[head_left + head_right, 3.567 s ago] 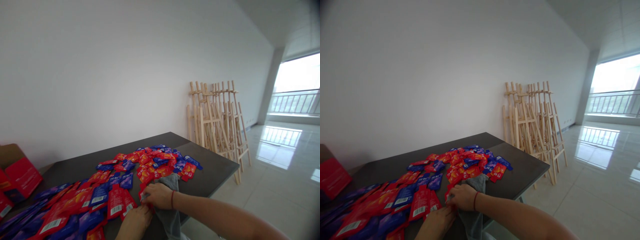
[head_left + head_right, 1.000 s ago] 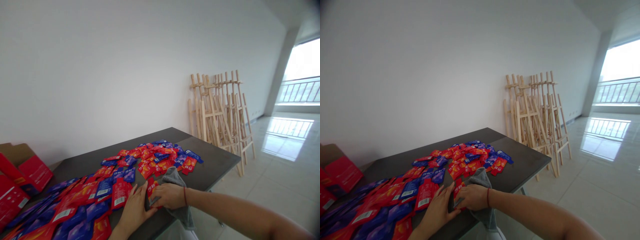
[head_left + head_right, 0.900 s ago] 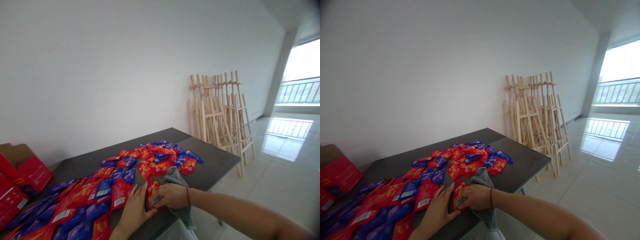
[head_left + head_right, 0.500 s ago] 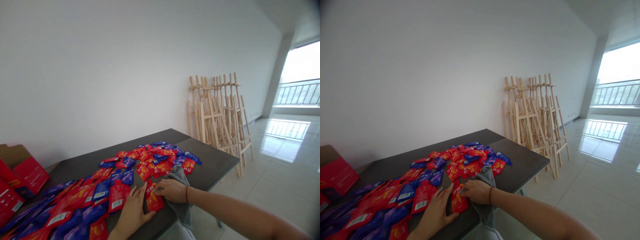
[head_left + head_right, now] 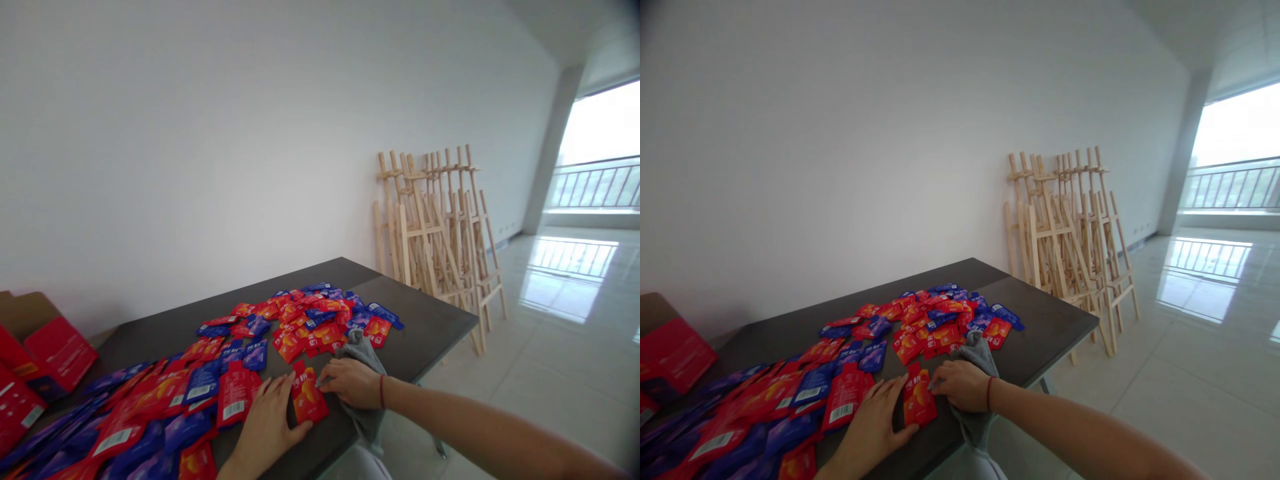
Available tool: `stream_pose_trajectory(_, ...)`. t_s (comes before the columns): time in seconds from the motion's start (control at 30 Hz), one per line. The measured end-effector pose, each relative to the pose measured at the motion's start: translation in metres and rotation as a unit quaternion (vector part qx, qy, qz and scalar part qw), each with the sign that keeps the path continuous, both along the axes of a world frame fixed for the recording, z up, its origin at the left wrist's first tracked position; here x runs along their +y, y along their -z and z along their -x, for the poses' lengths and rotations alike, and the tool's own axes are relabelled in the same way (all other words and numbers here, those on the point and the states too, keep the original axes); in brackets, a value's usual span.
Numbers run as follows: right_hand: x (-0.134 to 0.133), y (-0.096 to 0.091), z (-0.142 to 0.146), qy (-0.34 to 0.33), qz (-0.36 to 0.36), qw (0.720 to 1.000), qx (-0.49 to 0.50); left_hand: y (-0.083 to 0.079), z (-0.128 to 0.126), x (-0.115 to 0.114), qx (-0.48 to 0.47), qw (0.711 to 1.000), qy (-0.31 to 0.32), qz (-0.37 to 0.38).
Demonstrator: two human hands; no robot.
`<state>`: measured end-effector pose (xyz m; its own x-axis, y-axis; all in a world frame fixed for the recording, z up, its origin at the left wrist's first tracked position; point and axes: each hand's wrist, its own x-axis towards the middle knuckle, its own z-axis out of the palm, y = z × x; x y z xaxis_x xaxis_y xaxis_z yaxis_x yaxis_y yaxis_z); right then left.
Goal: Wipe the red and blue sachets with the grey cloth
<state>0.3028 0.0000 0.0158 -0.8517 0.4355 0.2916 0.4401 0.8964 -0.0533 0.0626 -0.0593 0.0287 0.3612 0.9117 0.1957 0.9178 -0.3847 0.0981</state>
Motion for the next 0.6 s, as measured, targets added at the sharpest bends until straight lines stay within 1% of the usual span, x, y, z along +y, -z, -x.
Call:
stream_pose_trajectory(0.07, -0.001, 0.000, -0.006, -0.018, 0.028, 0.999, 0.021, -0.007, -0.011, -0.003, 0.015, 1.000, -0.017, 0.018)
stream_pose_trajectory(0.13, -0.002, 0.000, -0.006, -0.012, 0.047, 0.998, 0.046, -0.013, -0.025, -0.005, 0.030, 0.999, -0.029, 0.020)
stream_pose_trajectory(0.23, -0.004, 0.002, -0.001, 0.050, 0.053, 0.995, 0.071, -0.018, -0.043, -0.007, 0.039, 0.998, -0.038, -0.007)
stream_pose_trajectory(0.37, -0.004, 0.004, 0.014, 0.133, 0.046, 0.988, 0.062, -0.013, -0.053, -0.008, 0.039, 0.997, -0.051, -0.030)
stream_pose_trajectory(0.47, 0.000, 0.003, 0.025, 0.169, 0.057, 0.982, 0.056, -0.008, -0.053, -0.009, -0.011, 0.998, -0.047, -0.043)
stream_pose_trajectory(0.53, 0.001, 0.000, 0.030, 0.169, 0.070, 0.981, 0.062, -0.006, -0.053, -0.008, -0.062, 0.996, -0.042, -0.039)
stream_pose_trajectory(0.6, -0.001, -0.005, 0.036, 0.157, 0.075, 0.982, 0.078, -0.005, -0.050, -0.004, -0.120, 0.992, -0.041, -0.018)
